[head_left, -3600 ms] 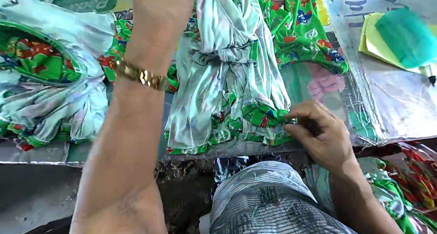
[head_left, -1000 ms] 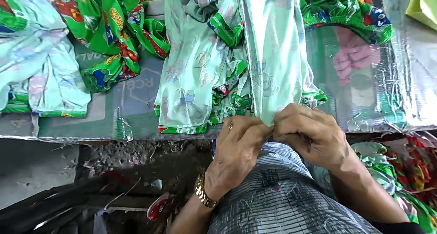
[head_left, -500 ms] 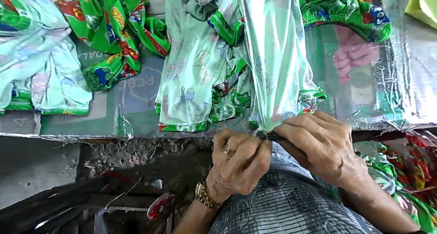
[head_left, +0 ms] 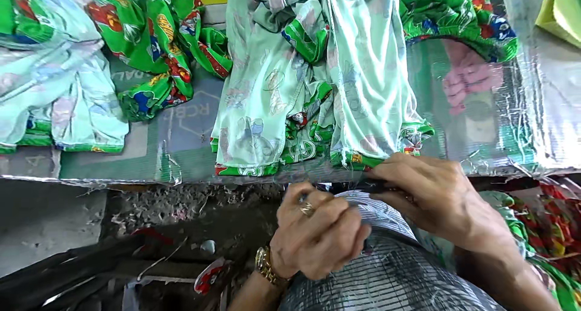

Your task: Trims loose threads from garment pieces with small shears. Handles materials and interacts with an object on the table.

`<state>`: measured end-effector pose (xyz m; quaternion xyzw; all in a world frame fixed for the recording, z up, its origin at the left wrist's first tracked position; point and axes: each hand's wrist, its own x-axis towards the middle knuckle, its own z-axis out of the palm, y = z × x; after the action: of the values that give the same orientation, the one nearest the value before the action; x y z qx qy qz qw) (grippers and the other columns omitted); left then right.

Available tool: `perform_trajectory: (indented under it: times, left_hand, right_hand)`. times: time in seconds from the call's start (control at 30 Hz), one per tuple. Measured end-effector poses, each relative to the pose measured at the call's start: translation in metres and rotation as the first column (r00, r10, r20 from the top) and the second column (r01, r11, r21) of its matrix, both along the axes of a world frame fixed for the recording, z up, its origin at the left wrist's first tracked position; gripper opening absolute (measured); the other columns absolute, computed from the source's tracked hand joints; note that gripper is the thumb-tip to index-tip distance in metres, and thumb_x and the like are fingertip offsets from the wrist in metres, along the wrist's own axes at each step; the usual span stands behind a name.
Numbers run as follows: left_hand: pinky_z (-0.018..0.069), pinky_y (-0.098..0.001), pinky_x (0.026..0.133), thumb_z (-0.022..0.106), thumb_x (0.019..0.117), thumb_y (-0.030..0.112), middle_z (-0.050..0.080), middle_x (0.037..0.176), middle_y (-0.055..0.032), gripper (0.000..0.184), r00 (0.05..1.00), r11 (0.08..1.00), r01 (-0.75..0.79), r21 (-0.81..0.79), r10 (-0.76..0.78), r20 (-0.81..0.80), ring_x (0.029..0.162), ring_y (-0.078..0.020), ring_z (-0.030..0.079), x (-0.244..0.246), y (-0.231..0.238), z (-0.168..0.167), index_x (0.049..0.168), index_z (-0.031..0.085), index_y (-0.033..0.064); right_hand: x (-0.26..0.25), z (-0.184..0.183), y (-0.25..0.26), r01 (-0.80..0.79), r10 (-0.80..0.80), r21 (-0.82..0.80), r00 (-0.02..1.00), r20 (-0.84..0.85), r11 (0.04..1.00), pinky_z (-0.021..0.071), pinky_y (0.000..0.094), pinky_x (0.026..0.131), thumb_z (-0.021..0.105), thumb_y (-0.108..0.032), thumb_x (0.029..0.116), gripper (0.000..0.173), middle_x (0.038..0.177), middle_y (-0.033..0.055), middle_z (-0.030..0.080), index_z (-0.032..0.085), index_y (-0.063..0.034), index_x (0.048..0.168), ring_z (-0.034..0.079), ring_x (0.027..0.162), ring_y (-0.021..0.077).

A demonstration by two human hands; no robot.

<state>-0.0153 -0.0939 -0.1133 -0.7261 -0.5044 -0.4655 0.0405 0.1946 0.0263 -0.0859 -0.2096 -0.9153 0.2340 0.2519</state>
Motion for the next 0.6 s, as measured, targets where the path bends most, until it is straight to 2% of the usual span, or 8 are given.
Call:
perform_trajectory:
  times: [0.1,0.2,0.27,0.33,0.4,0.47,0.53,0.6]
  left_hand:
    - [0.0491,-0.0265,0.080,0.050,0.1046,0.038,0.065,0.089,0.0004,0.027,0.982,0.978,-0.178,-0.111,0.184,0.049,0.084,-0.0092,0.062,-0.007,0.010,0.018,0.102,0.062,0.0132]
    - [0.0419,-0.0402,0.070,0.063,0.0941,0.049,0.065,0.084,-0.0048,0.041,0.951,0.910,-0.305,-0.280,0.275,-0.144,0.076,-0.0195,0.059,-0.006,0.037,0.030,0.101,0.068,0.0085]
    - [0.0400,-0.0430,0.069,0.062,0.0970,0.040,0.063,0.082,-0.0038,0.030,0.944,0.888,-0.309,-0.341,0.244,-0.221,0.075,-0.0212,0.059,-0.004,0.044,0.030,0.098,0.067,0.0104]
    - [0.0403,-0.0393,0.069,0.060,0.0988,0.027,0.064,0.080,-0.0013,0.018,0.955,0.891,-0.284,-0.354,0.230,-0.186,0.074,-0.0170,0.060,-0.004,0.041,0.027,0.094,0.069,0.0116]
    - [0.0417,-0.0370,0.071,0.059,0.1007,0.023,0.065,0.081,-0.0007,0.017,0.966,0.901,-0.253,-0.352,0.219,-0.136,0.076,-0.0145,0.060,-0.005,0.035,0.026,0.093,0.069,0.0111]
    - [0.0417,-0.0363,0.074,0.057,0.1022,0.022,0.066,0.082,-0.0005,0.019,0.974,0.919,-0.225,-0.323,0.209,-0.083,0.078,-0.0136,0.060,-0.005,0.030,0.025,0.092,0.070,0.0114]
    - [0.0428,-0.0352,0.081,0.057,0.1028,0.021,0.069,0.090,-0.0017,0.020,0.983,0.948,-0.180,-0.264,0.180,-0.022,0.088,-0.0131,0.062,-0.003,0.026,0.023,0.094,0.072,0.0126]
    - [0.0420,-0.0369,0.095,0.058,0.1033,0.022,0.067,0.105,-0.0029,0.017,0.993,0.973,-0.105,-0.204,0.114,0.034,0.106,-0.0140,0.060,0.001,0.027,0.018,0.096,0.070,0.0139]
  right_hand:
    - [0.002,0.015,0.006,-0.092,-0.006,-0.334,0.959,-0.282,0.938,0.0546,0.0113,0.068,0.070,-0.024,0.0970,0.021,0.097,-0.0062,0.066,0.066,-0.0125,0.114,0.062,0.081,-0.0033]
    - [-0.018,0.021,0.011,-0.190,-0.051,-0.445,0.878,-0.476,0.875,0.0525,0.0115,0.063,0.070,-0.026,0.0946,0.026,0.094,-0.0092,0.063,0.061,-0.0132,0.116,0.059,0.077,-0.0039]
    - [-0.031,0.015,0.017,-0.178,-0.038,-0.453,0.903,-0.428,0.874,0.0525,0.0119,0.061,0.071,-0.020,0.0916,0.029,0.090,-0.0078,0.062,0.059,-0.0090,0.115,0.058,0.073,-0.0037]
    - [-0.039,0.007,0.021,-0.114,-0.033,-0.448,0.951,-0.308,0.887,0.0539,0.0133,0.061,0.072,-0.012,0.0905,0.025,0.089,-0.0050,0.064,0.062,-0.0071,0.112,0.060,0.071,-0.0017]
    - [-0.041,0.001,0.023,-0.095,0.002,-0.400,0.974,-0.226,0.912,0.0555,0.0152,0.067,0.072,-0.010,0.0915,0.026,0.097,-0.0028,0.065,0.067,-0.0071,0.117,0.062,0.078,0.0003]
    - [-0.042,-0.002,0.023,-0.093,0.033,-0.314,0.981,-0.193,0.945,0.0528,0.0149,0.066,0.072,-0.011,0.0921,0.029,0.100,-0.0019,0.060,0.070,-0.0082,0.121,0.059,0.080,0.0010]
    - [-0.043,-0.004,0.022,-0.072,0.027,-0.242,0.982,-0.187,0.968,0.0513,0.0163,0.064,0.070,-0.010,0.0920,0.022,0.099,-0.0005,0.061,0.073,-0.0088,0.114,0.059,0.079,0.0019]
    - [-0.043,-0.005,0.022,-0.072,0.015,-0.244,0.974,-0.227,0.967,0.0527,0.0158,0.067,0.069,-0.007,0.0904,0.014,0.096,0.0005,0.063,0.074,-0.0066,0.103,0.060,0.081,0.0024]
